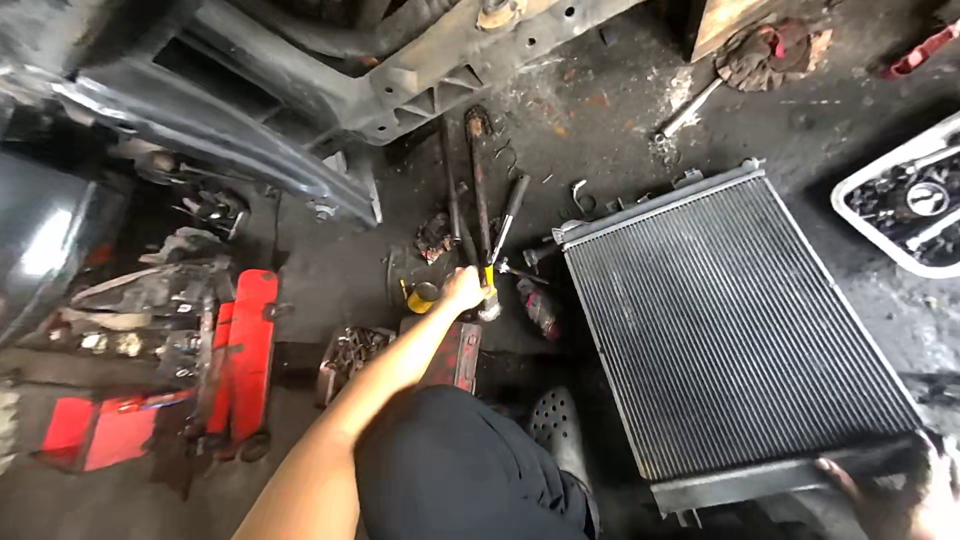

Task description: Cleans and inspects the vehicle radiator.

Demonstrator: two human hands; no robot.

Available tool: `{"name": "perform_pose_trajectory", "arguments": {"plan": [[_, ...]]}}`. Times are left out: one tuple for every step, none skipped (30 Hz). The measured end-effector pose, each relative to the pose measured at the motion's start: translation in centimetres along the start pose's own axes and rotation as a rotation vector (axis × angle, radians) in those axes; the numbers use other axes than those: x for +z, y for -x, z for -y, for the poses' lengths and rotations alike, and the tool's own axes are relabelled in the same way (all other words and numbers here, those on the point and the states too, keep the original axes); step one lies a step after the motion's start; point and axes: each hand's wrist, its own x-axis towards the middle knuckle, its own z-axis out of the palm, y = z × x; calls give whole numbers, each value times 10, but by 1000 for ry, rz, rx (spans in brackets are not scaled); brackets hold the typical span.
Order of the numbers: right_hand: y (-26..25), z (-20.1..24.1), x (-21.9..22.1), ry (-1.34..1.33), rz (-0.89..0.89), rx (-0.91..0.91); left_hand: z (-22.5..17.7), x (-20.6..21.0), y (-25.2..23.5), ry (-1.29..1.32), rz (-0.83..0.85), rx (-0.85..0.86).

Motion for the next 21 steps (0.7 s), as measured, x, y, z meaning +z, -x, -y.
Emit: {"name": "perform_pose_trajectory", "arguments": {"plan": [[1,3,-1,-8,-9,0,-8,-2,2,-31,-29,26],[2,6,-2,-14,-16,4,-17,-5,5,-46,-40,62],[3,10,-4,-18,-15,15,-25,-8,8,-46,-37,112],[4,12,-5,-19,-10,26,-33,-9,11,-44,-27,170],[6,12,-5,-16,-13,30,-40,-10,13,-53,-8,237],[8,12,-5,-12,-21,36,-47,-10,17,-78,20,309],[11,10,-4,-6,-32,42,-54,-10,19,-117,53,381],[14,9,-4,-8,-43,51,-62,-9,22,-167,90,444],[17,9,-5,-7,-53,64,-69,-9,24,-219,128,495],[20,9,-7,-14,-61,75,-75,-8,27,-269,163,534],[24,9,-8,-30,-74,80,-81,-8,30,-309,198,561],[27,8,-10,-46,-88,88,-85,-10,32,-345,238,579],[31,6,-12,-65,-106,94,-89,-11,33,-374,270,589],[35,4,-13,-86,-135,91,-92,-14,34,-396,294,593],[39,1,-15,-101,-163,80,-94,-18,34,-415,311,591],[43,-2,-19,-109,-189,70,-95,-23,33,-430,321,582],[47,-3,-27,-106,-210,55,-94,-29,31,-440,323,569],[52,-5,-38,-103,-218,39,-91,-36,30,-442,317,552],[57,-7,-51,-97,-215,34,-88,-48,29,-434,295,539],[65,-10,-64,-88,-183,62,-85,-63,31,-424,274,519],[76,-15,-77,-80,-156,109,-80,-79,36,-412,256,494]]}}
